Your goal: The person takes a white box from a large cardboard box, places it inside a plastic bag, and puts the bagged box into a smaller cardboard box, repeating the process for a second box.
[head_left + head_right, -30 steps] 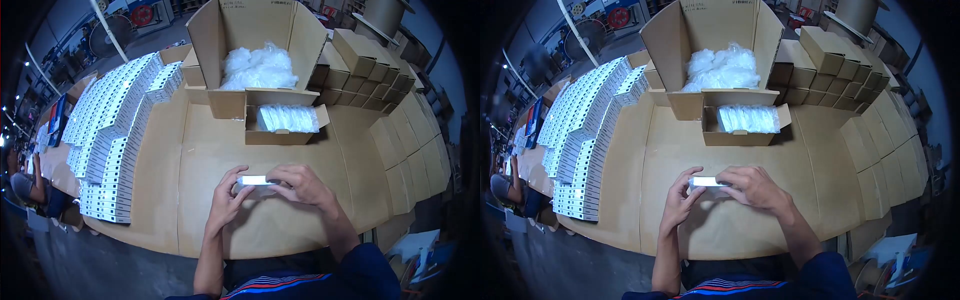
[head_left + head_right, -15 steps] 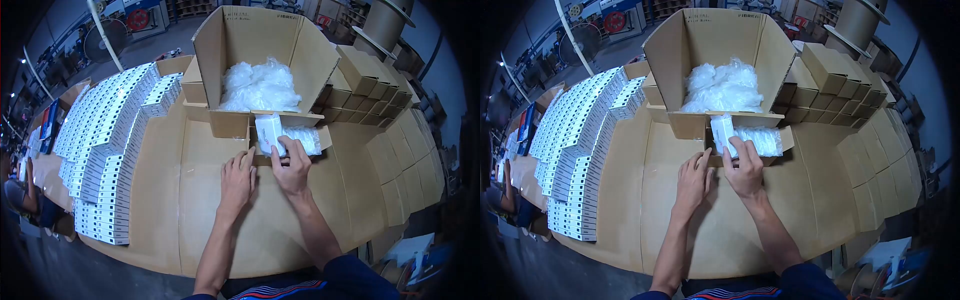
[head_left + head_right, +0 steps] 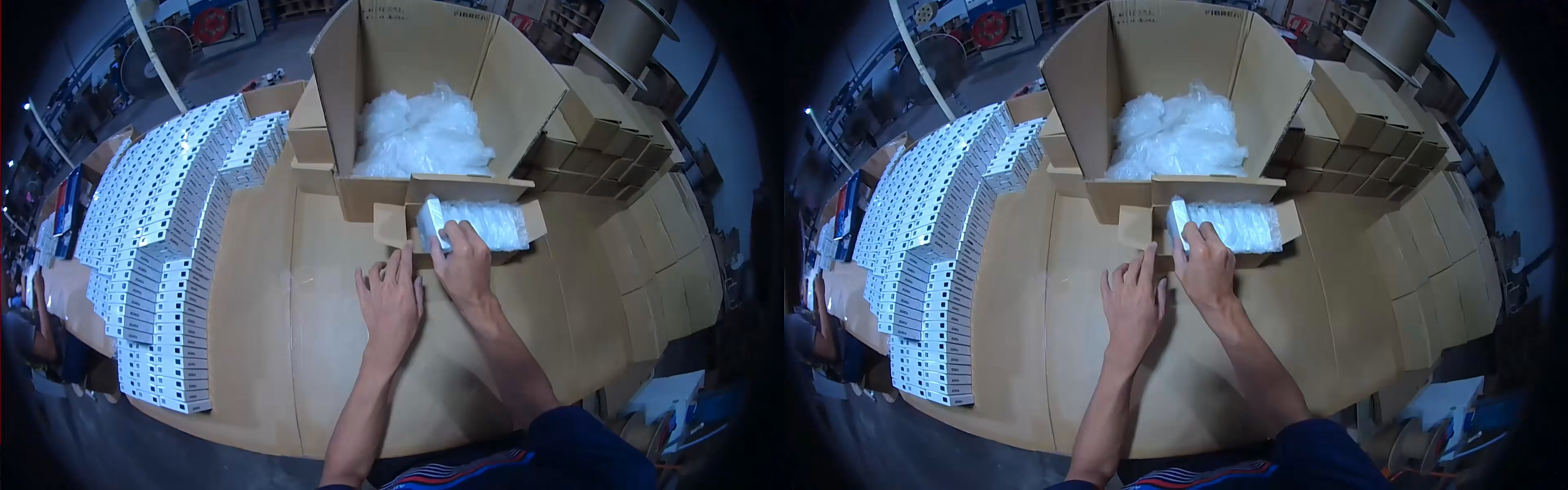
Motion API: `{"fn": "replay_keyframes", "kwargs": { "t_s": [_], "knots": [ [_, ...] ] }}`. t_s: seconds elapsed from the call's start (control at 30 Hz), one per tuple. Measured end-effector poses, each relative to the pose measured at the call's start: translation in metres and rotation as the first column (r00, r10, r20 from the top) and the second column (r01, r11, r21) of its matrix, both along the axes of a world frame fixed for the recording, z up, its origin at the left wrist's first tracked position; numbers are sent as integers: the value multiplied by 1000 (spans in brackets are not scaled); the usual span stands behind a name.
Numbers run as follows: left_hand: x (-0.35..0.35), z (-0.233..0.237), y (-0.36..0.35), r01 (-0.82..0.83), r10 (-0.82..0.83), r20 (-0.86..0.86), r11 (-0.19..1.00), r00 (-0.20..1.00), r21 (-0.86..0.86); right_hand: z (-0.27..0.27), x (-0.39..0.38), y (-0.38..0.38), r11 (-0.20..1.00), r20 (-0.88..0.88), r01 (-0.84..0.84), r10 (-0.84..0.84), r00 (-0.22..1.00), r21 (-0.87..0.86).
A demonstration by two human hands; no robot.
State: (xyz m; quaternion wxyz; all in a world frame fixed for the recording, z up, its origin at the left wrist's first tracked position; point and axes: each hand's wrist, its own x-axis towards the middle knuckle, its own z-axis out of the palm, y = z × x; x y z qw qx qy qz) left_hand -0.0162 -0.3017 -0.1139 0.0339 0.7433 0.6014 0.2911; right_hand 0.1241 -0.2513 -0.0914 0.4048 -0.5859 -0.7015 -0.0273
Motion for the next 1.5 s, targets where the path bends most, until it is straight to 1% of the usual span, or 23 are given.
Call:
{"fn": "replay_keyframes", "kwargs": {
  "t_s": [0.17,0.27,0.3,0.37,0.4,0.43,0.47,0.5,0.6,0.7,0.73,0.8,0.83,0.93,0.97,1.0,1.1,1.2,1.23,1.33,1.37,1.47,1.5],
  "knots": [
    [0,-6,-1,5,-7,86,1000,996,24,1,-10,-1,978,99,130,-115,988,-161],
    [3,-4,-3,-2,2,108,1000,994,-3,-2,-10,-1,971,172,151,-119,978,-185],
    [3,-6,-4,10,-12,103,1000,995,21,0,-9,-4,975,142,127,-102,985,-183],
    [-3,-2,-13,57,-56,114,998,992,-9,4,-9,-14,939,162,153,-107,981,-307],
    [-10,1,-18,53,-49,121,998,991,-26,7,-13,-23,939,160,168,-125,979,-299],
    [-18,6,-22,35,-28,171,999,985,-39,2,-10,-28,936,182,156,-102,978,-314],
    [-27,11,-26,16,-5,220,999,976,-50,-1,-10,-32,941,181,133,-78,980,-312],
    [-36,16,-29,-24,22,249,1000,968,3,4,-12,-39,955,212,102,-42,976,-277],
    [-89,34,-37,-201,190,284,980,940,10,25,-49,-40,997,-40,-1,-2,999,-74],
    [-145,39,-43,-442,403,278,893,872,91,39,-85,-27,958,-70,-281,278,958,-51],
    [-163,44,-41,-506,457,285,853,843,128,43,-99,-20,925,-74,-377,372,925,-55],
    [-195,48,-38,-567,500,305,802,810,191,46,-132,-5,817,-52,-568,566,823,-103],
    [-210,51,-32,-595,519,318,772,794,226,45,-151,4,768,-83,-631,626,776,-110],
    [-255,62,-9,-545,437,350,773,829,324,34,-216,32,601,-167,-790,772,614,-123],
    [-266,61,1,-537,441,310,740,842,406,32,-239,42,555,-184,-825,805,565,-106],
    [-277,61,10,-537,450,296,740,843,404,35,-258,50,509,-202,-856,832,517,-92],
    [-299,69,27,-539,472,259,747,843,390,54,-304,67,439,-91,-898,894,439,-24],
    [-313,63,34,-551,511,208,769,834,323,64,-331,86,447,35,-894,894,446,-37],
    [-314,61,34,-569,522,226,755,823,327,64,-335,89,445,72,-894,895,440,-62],
    [-315,58,29,-561,525,202,744,827,364,56,-341,94,442,107,-893,895,432,-86],
    [-317,55,27,-552,506,222,736,833,392,54,-340,96,434,108,-894,899,424,-111],
    [-324,53,23,-547,541,142,729,829,411,58,-337,95,449,111,-871,893,436,-197],
    [-326,51,26,-561,557,147,709,817,427,59,-336,93,449,106,-862,893,437,-235]
  ]
}}
